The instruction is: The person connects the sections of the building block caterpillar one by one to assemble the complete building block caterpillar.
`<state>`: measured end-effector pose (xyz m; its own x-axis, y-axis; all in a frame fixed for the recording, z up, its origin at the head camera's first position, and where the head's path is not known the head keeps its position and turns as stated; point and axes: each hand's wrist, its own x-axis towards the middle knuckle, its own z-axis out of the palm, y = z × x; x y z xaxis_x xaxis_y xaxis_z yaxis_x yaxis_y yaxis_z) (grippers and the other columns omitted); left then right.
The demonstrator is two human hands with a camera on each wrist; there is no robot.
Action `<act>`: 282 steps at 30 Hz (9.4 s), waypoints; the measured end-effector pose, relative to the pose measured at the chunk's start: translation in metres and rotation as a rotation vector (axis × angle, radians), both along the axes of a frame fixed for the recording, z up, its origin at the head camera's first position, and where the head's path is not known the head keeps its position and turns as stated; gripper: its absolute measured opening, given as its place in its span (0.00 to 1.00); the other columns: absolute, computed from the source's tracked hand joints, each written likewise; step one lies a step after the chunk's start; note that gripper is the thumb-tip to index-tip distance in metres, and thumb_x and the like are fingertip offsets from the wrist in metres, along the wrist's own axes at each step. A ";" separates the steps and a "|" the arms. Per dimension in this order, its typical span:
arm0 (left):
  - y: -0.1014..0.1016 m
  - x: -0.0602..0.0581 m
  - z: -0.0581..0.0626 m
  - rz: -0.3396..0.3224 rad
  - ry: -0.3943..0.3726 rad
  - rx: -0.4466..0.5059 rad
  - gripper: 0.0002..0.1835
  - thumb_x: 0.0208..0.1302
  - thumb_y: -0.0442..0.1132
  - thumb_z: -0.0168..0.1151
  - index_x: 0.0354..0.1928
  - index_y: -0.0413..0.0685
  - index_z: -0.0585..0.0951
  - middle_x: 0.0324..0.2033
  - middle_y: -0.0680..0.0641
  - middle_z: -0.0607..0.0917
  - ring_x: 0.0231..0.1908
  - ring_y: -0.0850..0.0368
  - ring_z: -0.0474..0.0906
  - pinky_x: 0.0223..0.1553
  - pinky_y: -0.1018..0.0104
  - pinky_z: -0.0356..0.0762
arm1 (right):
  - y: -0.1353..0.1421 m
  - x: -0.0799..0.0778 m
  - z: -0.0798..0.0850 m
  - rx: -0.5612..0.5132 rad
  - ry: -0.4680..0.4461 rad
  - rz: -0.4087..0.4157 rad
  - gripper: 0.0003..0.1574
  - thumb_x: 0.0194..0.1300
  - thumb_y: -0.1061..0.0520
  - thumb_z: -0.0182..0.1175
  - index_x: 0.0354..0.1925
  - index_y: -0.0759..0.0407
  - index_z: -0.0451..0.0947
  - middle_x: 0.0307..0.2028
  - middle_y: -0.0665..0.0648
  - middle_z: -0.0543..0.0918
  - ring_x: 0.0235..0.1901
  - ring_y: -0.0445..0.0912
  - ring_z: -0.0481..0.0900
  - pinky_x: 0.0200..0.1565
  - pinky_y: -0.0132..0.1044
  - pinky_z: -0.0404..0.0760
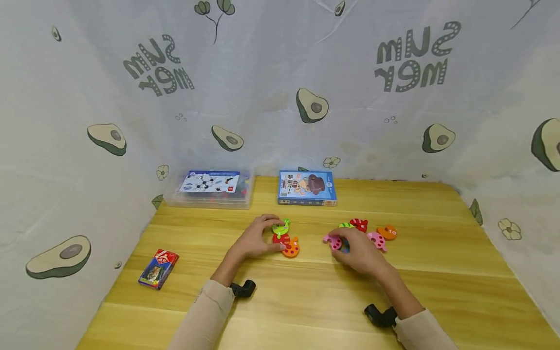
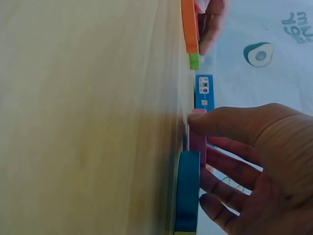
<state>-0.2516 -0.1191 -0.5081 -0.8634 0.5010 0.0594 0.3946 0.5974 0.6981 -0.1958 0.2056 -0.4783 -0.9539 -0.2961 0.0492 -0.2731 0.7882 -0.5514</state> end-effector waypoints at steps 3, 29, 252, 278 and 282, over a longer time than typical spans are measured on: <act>0.000 0.001 -0.001 0.003 -0.011 -0.004 0.33 0.58 0.55 0.76 0.66 0.59 0.80 0.72 0.50 0.71 0.74 0.44 0.64 0.72 0.39 0.65 | -0.003 -0.001 0.001 -0.019 0.003 -0.001 0.26 0.63 0.57 0.72 0.60 0.58 0.82 0.58 0.60 0.84 0.58 0.57 0.81 0.62 0.60 0.79; -0.001 0.001 0.002 0.012 -0.025 -0.003 0.34 0.58 0.56 0.76 0.67 0.60 0.79 0.72 0.50 0.70 0.75 0.43 0.62 0.72 0.37 0.64 | -0.053 -0.016 0.012 -0.111 -0.003 0.085 0.24 0.65 0.61 0.70 0.59 0.54 0.83 0.58 0.56 0.86 0.52 0.51 0.83 0.57 0.53 0.83; -0.001 0.003 -0.005 0.014 0.004 -0.052 0.42 0.52 0.60 0.78 0.70 0.61 0.76 0.71 0.50 0.70 0.73 0.46 0.63 0.71 0.39 0.67 | 0.035 0.010 -0.001 0.017 -0.049 0.013 0.32 0.58 0.47 0.78 0.57 0.59 0.83 0.45 0.53 0.84 0.40 0.45 0.74 0.42 0.38 0.78; 0.001 0.000 -0.002 0.011 0.010 -0.043 0.41 0.53 0.57 0.77 0.70 0.61 0.75 0.72 0.49 0.69 0.73 0.45 0.63 0.72 0.39 0.66 | -0.019 -0.007 0.000 -0.185 -0.003 -0.082 0.25 0.56 0.48 0.79 0.50 0.56 0.86 0.38 0.55 0.87 0.34 0.44 0.81 0.40 0.37 0.83; 0.001 -0.001 -0.002 0.010 0.012 -0.039 0.41 0.53 0.58 0.77 0.70 0.61 0.76 0.71 0.49 0.70 0.73 0.45 0.63 0.71 0.39 0.67 | -0.025 -0.008 -0.002 -0.185 -0.001 -0.098 0.25 0.55 0.50 0.80 0.50 0.56 0.86 0.37 0.54 0.85 0.34 0.44 0.80 0.40 0.37 0.82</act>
